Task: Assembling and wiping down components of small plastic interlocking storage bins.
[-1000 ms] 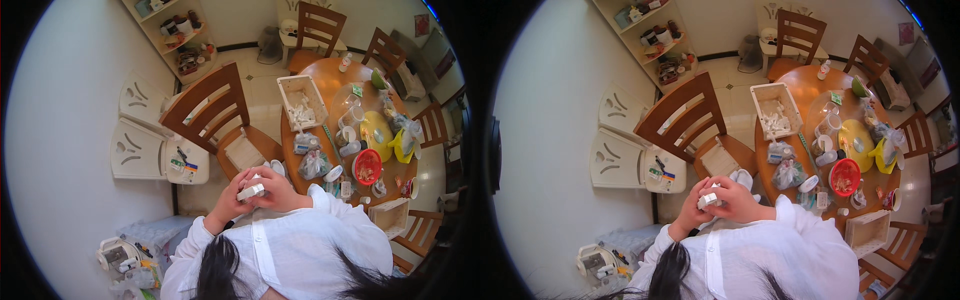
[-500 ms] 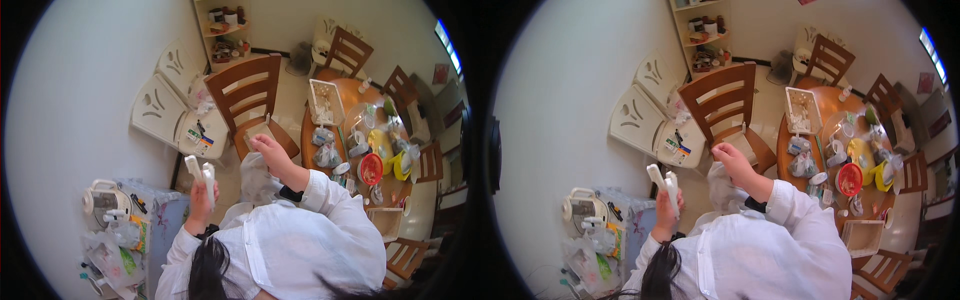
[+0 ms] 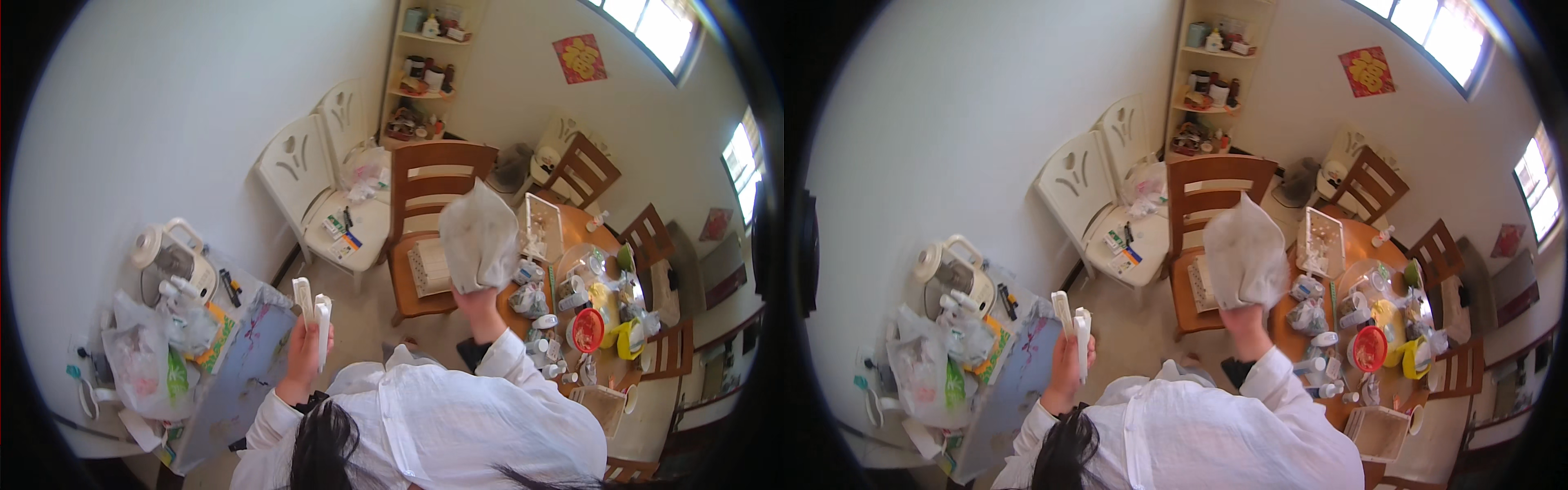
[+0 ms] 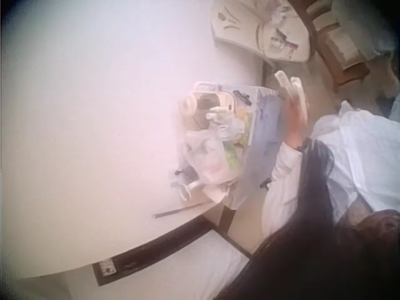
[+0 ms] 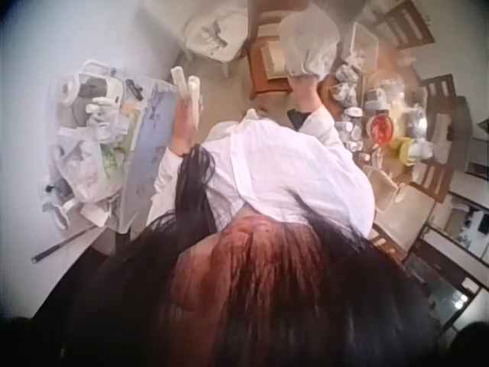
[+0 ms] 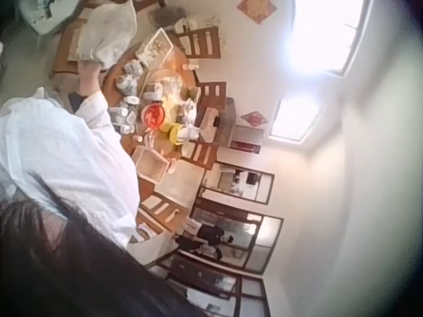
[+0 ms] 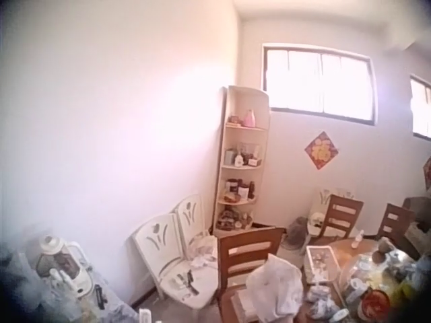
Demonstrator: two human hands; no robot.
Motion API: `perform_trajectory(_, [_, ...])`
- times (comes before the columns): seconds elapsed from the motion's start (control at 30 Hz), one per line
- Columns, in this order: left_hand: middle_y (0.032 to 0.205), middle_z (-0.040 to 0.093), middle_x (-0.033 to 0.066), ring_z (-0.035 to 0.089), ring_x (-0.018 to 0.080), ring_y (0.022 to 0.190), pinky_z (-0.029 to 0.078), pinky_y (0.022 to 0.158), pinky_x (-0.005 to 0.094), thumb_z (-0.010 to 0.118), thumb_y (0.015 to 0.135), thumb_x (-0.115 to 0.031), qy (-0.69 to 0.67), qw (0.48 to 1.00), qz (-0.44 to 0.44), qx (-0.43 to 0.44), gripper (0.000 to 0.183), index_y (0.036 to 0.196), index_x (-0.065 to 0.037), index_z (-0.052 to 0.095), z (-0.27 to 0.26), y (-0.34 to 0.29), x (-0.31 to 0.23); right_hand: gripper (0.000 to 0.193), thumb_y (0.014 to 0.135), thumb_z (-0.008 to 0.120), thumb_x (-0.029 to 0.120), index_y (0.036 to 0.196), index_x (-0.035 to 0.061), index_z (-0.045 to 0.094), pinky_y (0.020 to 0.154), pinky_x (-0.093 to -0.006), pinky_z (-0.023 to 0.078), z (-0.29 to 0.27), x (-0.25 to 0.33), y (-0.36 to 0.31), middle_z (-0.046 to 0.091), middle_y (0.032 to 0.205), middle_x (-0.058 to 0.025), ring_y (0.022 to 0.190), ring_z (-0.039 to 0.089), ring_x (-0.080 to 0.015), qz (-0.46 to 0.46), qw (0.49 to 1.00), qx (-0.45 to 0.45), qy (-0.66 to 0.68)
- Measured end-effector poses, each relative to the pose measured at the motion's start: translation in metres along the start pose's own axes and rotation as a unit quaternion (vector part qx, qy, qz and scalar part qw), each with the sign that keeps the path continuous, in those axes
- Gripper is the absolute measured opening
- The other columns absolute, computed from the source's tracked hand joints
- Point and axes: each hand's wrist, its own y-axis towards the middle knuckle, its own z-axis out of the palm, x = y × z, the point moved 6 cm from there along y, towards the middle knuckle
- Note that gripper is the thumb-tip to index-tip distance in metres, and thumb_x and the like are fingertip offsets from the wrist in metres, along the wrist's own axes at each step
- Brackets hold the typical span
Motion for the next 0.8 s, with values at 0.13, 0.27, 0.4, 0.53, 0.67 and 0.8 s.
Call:
perform_trajectory(0.13, [0.082,0.055,0.0031,0.049,0.0072,0.063,0.041,0.054,0.0209,0.044,0.098,-0.044,-0.016,1.0,-0.019,0.016,0.043,0.122,-0.009,0.048,-0.014,-0.019,-0.004,0.032,0.093,0.055,0.026,0.122,0.0131,0.055,0.078,-0.0318,0.054,0.061,-0.069,-0.062,0.063,0.11,-0.0022,0.099,0.062,-0.0154,0.336,0.787,0.086,0.511])
perform_trajectory(0.27, [0.088,0.059,0.0044,0.055,0.0093,0.071,0.046,0.064,0.0238,0.044,0.098,-0.046,0.023,0.995,-0.037,0.085,0.049,0.128,-0.008,0.048,-0.015,-0.037,-0.008,0.032,0.092,0.059,0.022,0.122,0.0098,0.054,0.072,-0.0297,0.054,0.161,0.004,-0.109,0.064,0.105,-0.002,0.092,0.063,-0.0113,0.447,0.782,0.324,0.291])
perform_trajectory(0.4, [0.103,0.063,0.0091,0.061,0.018,0.088,0.048,0.08,0.0306,0.049,0.097,-0.043,0.232,0.959,0.017,0.165,0.049,0.128,-0.005,0.052,-0.003,-0.052,-0.036,0.036,0.09,0.063,0.017,0.122,0.0045,0.052,0.086,-0.032,0.05,0.221,0.113,-0.097,0.063,0.107,-0.0045,0.099,0.061,-0.0179,0.112,0.934,0.327,0.094])
perform_trajectory(0.53, [0.116,0.062,0.0137,0.061,0.0296,0.104,0.046,0.091,0.0356,0.056,0.094,-0.036,0.378,0.897,0.06,0.22,0.045,0.126,-0.005,0.055,0.01,-0.062,-0.061,0.032,0.091,0.062,0.02,0.116,0.0013,0.054,0.084,-0.0335,0.048,0.245,0.148,-0.098,0.064,0.101,-0.0067,0.095,0.061,-0.0188,-0.016,0.887,0.46,0.031])
perform_trajectory(0.67, [0.12,0.06,0.014,0.057,0.0347,0.11,0.043,0.096,0.0394,0.057,0.091,-0.039,0.482,0.828,0.228,0.174,0.045,0.122,-0.006,0.058,0.017,-0.067,-0.094,0.028,0.092,0.059,0.025,0.104,0.0,0.059,0.069,-0.0327,0.045,0.254,0.148,-0.105,0.063,0.087,-0.0045,0.078,0.058,-0.0143,-0.108,0.843,0.517,-0.103])
perform_trajectory(0.8, [0.12,0.061,0.0129,0.057,0.0332,0.11,0.044,0.095,0.0423,0.06,0.09,-0.033,0.519,0.805,0.27,0.101,0.04,0.124,-0.01,0.058,0.007,-0.069,-0.106,0.013,0.09,0.048,0.009,0.095,-0.0006,0.055,0.07,-0.0332,0.046,0.265,0.125,-0.107,0.058,0.081,-0.0126,0.073,0.057,-0.0294,0.089,0.88,0.457,-0.096])
